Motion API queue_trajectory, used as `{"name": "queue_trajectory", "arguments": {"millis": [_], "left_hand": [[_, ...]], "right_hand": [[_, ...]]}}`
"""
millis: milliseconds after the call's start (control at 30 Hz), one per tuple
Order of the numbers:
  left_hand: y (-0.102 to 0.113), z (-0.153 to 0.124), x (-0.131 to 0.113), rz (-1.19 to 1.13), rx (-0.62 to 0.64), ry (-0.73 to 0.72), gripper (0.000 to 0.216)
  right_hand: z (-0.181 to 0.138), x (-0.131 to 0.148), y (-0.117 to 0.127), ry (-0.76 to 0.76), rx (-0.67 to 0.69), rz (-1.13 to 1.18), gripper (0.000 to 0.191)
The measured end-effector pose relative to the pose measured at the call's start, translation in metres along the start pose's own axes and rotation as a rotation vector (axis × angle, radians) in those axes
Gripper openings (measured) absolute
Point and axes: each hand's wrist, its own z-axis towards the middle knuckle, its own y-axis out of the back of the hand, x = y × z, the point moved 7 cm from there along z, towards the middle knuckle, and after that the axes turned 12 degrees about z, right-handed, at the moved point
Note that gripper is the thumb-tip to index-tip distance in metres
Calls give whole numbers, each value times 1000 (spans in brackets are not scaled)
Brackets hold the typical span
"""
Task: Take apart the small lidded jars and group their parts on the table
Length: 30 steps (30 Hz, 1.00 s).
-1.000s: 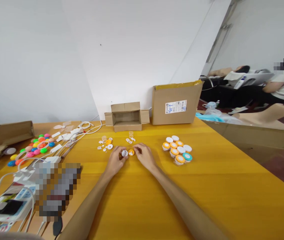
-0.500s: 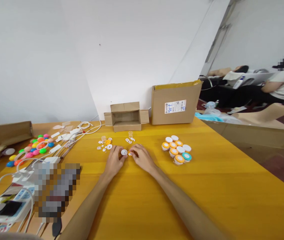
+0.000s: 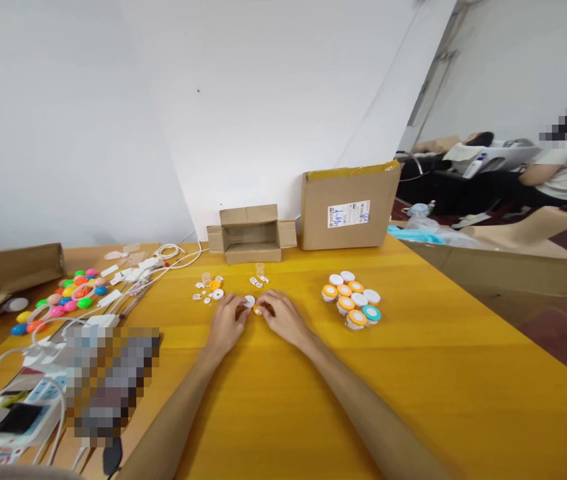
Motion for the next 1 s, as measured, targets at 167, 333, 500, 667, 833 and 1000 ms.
{"name": "queue_trajectory", "arguments": {"millis": [167, 333, 500, 667, 833, 1000], "left_hand": [[-4, -2, 1, 7, 6, -53, 31], [-11, -4, 0, 2, 57, -114, 42], [-12, -5, -4, -12, 60, -160, 43], [-6, -5, -12, -25, 87, -156, 41], [-5, -7, -23, -60, 147, -185, 26], [-5, -6, -26, -75, 130, -220, 13]], "right_hand": [[0, -4, 1, -11, -29, 15, 23], [-1, -4, 1, -16, -36, 19, 22], [-1, -4, 1, -33, -38, 36, 22], [0, -8, 2, -83, -42, 104, 18], [3, -18, 5, -144, -20, 257, 14], [4, -23, 6, -151, 52, 322, 12]]}}
